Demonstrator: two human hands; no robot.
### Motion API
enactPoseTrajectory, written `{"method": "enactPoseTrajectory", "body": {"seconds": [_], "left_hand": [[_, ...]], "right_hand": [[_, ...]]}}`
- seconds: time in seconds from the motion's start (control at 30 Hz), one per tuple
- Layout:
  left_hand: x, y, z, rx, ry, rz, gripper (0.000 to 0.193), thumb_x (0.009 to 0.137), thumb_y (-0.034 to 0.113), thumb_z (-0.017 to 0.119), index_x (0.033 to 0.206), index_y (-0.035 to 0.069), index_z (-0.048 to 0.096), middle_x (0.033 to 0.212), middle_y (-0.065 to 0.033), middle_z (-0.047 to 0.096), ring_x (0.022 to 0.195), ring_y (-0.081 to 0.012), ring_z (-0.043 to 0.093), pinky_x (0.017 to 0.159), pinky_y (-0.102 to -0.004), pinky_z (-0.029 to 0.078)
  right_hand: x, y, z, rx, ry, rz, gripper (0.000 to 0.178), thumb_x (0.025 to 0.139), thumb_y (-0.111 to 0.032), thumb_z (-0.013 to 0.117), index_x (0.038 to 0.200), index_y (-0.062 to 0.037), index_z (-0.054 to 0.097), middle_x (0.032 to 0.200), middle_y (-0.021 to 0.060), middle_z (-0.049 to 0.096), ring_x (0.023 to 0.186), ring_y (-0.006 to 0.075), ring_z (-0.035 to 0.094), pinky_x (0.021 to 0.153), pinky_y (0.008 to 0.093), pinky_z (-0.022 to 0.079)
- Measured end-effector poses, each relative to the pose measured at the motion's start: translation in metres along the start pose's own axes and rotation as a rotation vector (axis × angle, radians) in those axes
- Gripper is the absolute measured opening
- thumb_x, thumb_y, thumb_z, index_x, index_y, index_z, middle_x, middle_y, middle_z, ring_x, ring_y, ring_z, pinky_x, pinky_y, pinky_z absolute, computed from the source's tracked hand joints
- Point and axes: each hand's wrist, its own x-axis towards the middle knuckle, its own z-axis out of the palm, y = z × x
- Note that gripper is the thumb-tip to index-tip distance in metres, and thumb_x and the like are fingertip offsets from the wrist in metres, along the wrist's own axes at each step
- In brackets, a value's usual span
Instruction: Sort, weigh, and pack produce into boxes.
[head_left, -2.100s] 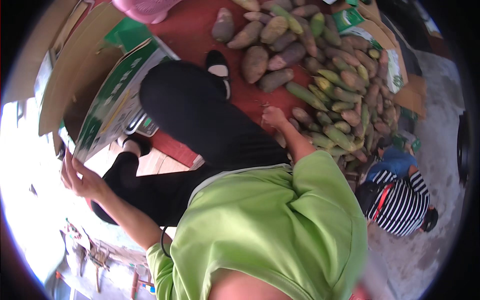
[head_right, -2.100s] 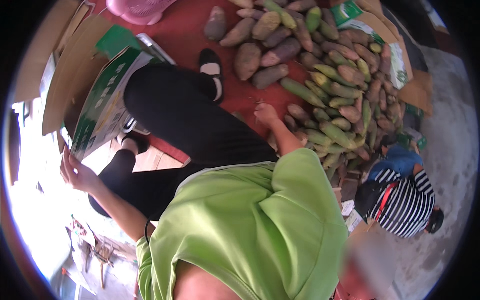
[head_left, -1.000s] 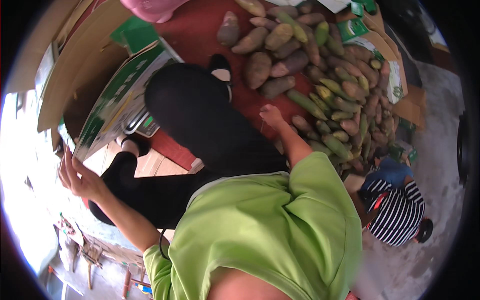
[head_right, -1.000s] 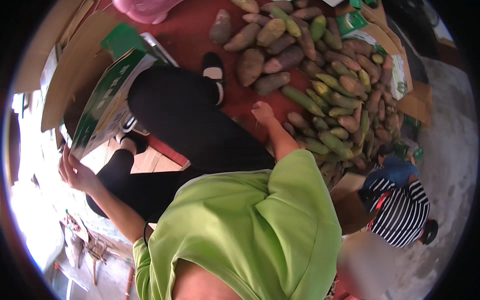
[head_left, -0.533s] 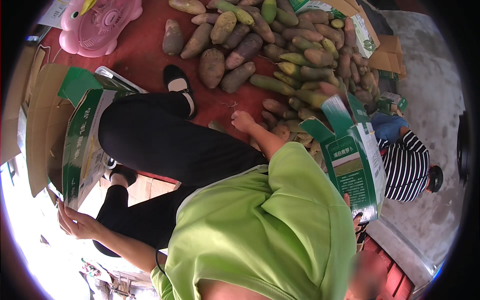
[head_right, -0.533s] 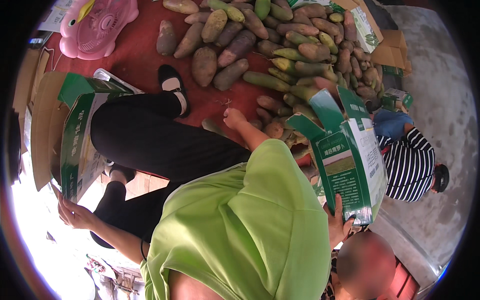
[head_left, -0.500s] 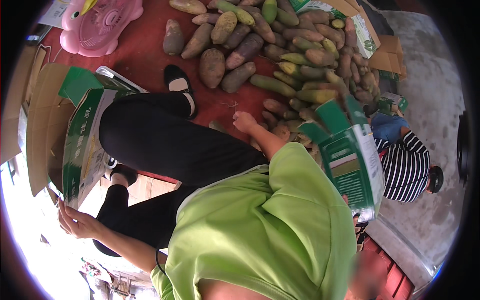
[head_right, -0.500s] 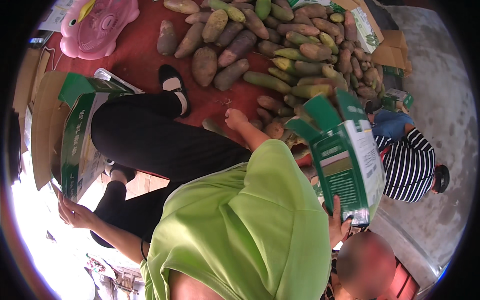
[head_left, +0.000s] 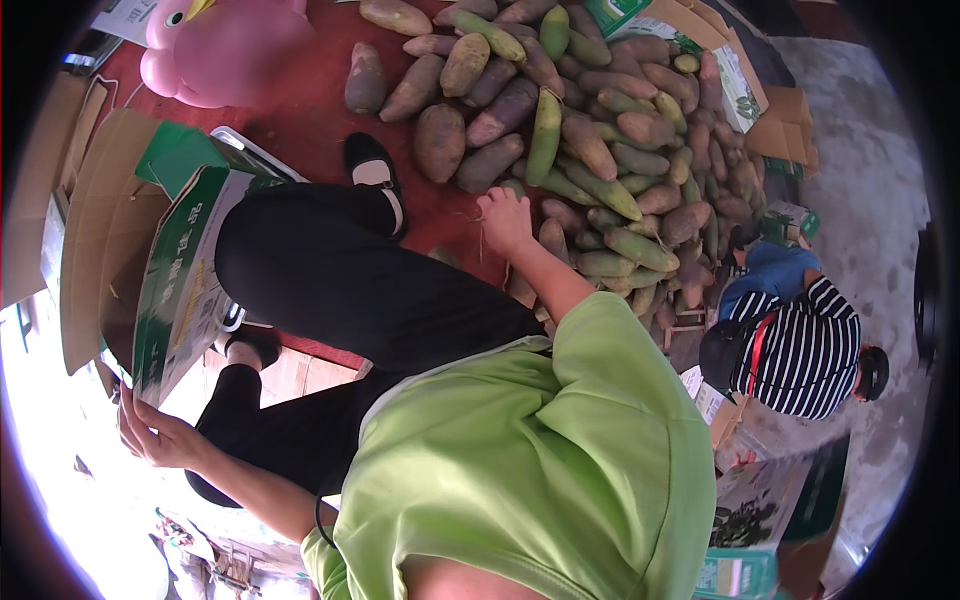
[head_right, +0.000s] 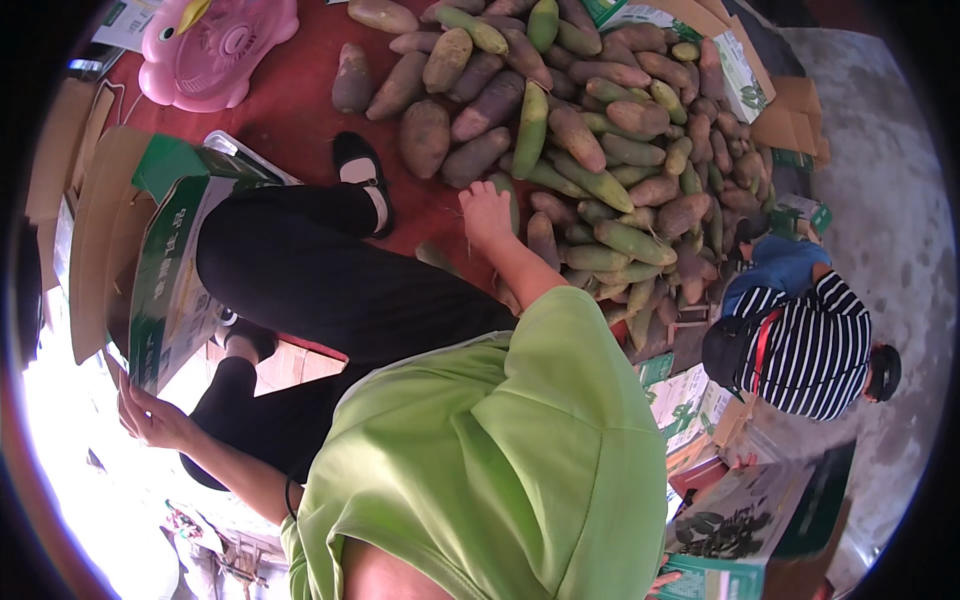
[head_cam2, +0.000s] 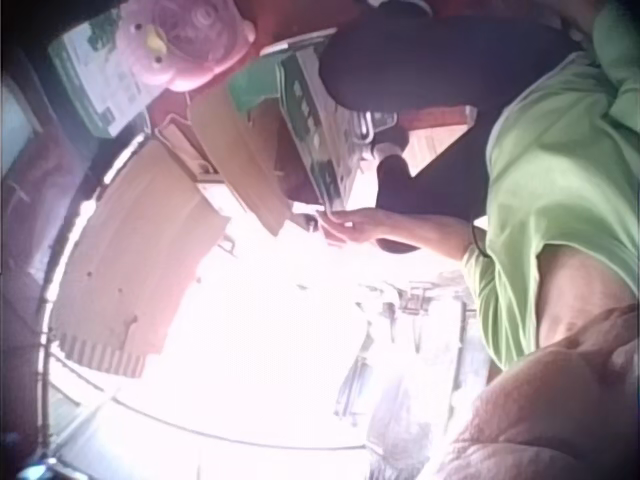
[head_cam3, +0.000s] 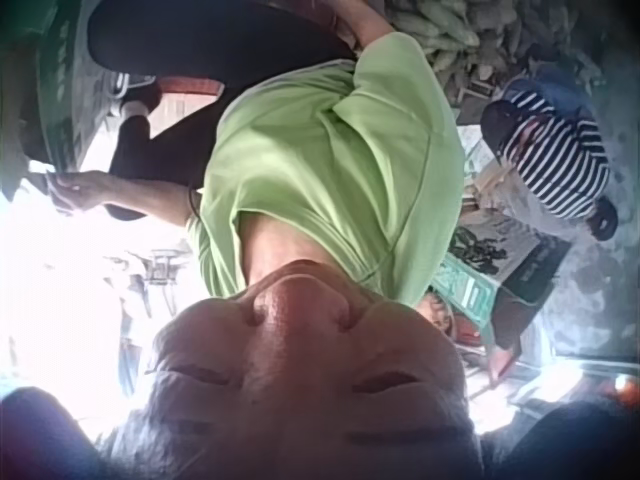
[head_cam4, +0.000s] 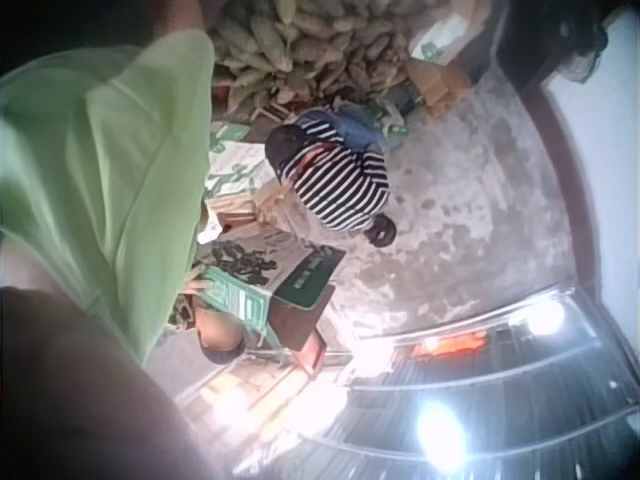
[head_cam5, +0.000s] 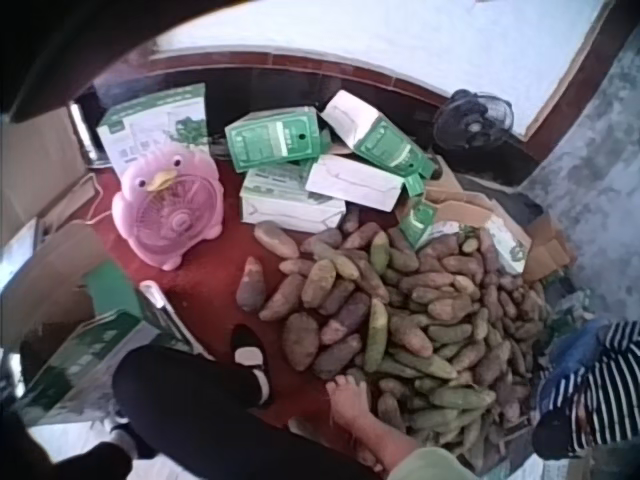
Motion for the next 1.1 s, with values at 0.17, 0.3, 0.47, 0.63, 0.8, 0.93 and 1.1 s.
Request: {"method": "enactPoseTrajectory", "body": {"seconds": [0.17, 0.3, 0.47, 0.63, 0.8, 0.93, 1.1], "left_hand": [[-0.001, 0.0, -0.001, 0.002, -0.002, 0.0, 0.026, 0.095, 0.022, 0.051, 0.099, 0.004, 0.069, 0.09, -0.0083, 0.067, 0.084, -0.0232, 0.062, 0.076, -0.039, 0.048], [0.002, 0.004, -0.002, -0.001, 0.006, 0.005, 0.026, 0.095, 0.022, 0.05, 0.099, 0.004, 0.069, 0.09, -0.0083, 0.067, 0.084, -0.0236, 0.062, 0.076, -0.0397, 0.048], [0.002, 0.0, 0.001, 0.004, 0.001, 0.021, 0.026, 0.096, 0.021, 0.05, 0.099, 0.003, 0.069, 0.089, -0.0084, 0.068, 0.084, -0.0243, 0.062, 0.075, -0.0399, 0.047], [0.001, 0.002, -0.001, 0.017, -0.015, 0.031, 0.026, 0.096, 0.02, 0.049, 0.099, 0.003, 0.068, 0.09, -0.0084, 0.068, 0.085, -0.0244, 0.062, 0.076, -0.0398, 0.047], [0.0, 0.003, -0.001, -0.001, 0.008, 0.01, 0.027, 0.096, 0.019, 0.048, 0.099, 0.001, 0.068, 0.091, -0.0081, 0.068, 0.086, -0.0249, 0.062, 0.078, -0.0391, 0.047], [-0.001, 0.001, 0.0, 0.021, 0.0, 0.011, 0.027, 0.096, 0.019, 0.048, 0.099, 0.001, 0.068, 0.092, -0.0081, 0.068, 0.086, -0.025, 0.062, 0.078, -0.0389, 0.047], [0.0, 0.001, 0.002, 0.025, -0.023, 0.025, 0.028, 0.096, 0.019, 0.048, 0.099, -0.001, 0.067, 0.093, -0.0083, 0.068, 0.086, -0.0249, 0.062, 0.079, -0.0387, 0.046]], "right_hand": [[0.02, 0.016, 0.003, 0.291, 0.038, 0.286, 0.036, 0.072, -0.018, 0.069, 0.106, -0.0109, 0.06, 0.109, 0.0119, 0.056, 0.107, 0.03, 0.053, 0.086, 0.0443, 0.044], [0.033, 0.067, 0.054, 0.549, 0.086, 0.601, 0.041, 0.072, -0.022, 0.07, 0.108, -0.0069, 0.058, 0.109, 0.0182, 0.06, 0.103, 0.0349, 0.057, 0.088, 0.0418, 0.047], [0.037, 0.108, 0.072, 0.761, 0.282, 0.903, 0.047, 0.072, -0.02, 0.071, 0.111, -0.0009, 0.056, 0.1, 0.0188, 0.064, 0.089, 0.0278, 0.064, 0.079, 0.0356, 0.049], [0.049, 0.091, 0.018, 1.265, 0.253, 1.114, 0.047, 0.074, -0.016, 0.072, 0.115, -0.0002, 0.053, 0.101, 0.0141, 0.06, 0.088, 0.0245, 0.06, 0.076, 0.0372, 0.048], [0.054, 0.116, 0.004, 0.125, 0.392, 0.765, 0.063, 0.072, -0.029, 0.074, 0.125, -0.0114, 0.046, 0.113, 0.0133, 0.055, 0.104, 0.03, 0.053, 0.082, 0.0426, 0.047], [0.049, 0.141, -0.029, -0.011, 0.359, 0.842, 0.065, 0.071, -0.032, 0.074, 0.127, -0.0164, 0.044, 0.126, 0.01, 0.046, 0.117, 0.0281, 0.044, 0.087, 0.0456, 0.045], [0.05, 0.153, -0.045, 0.064, 0.049, 1.099, 0.063, 0.07, -0.034, 0.075, 0.123, -0.0166, 0.046, 0.129, 0.0076, 0.043, 0.121, 0.0257, 0.041, 0.09, 0.0464, 0.044]]}}
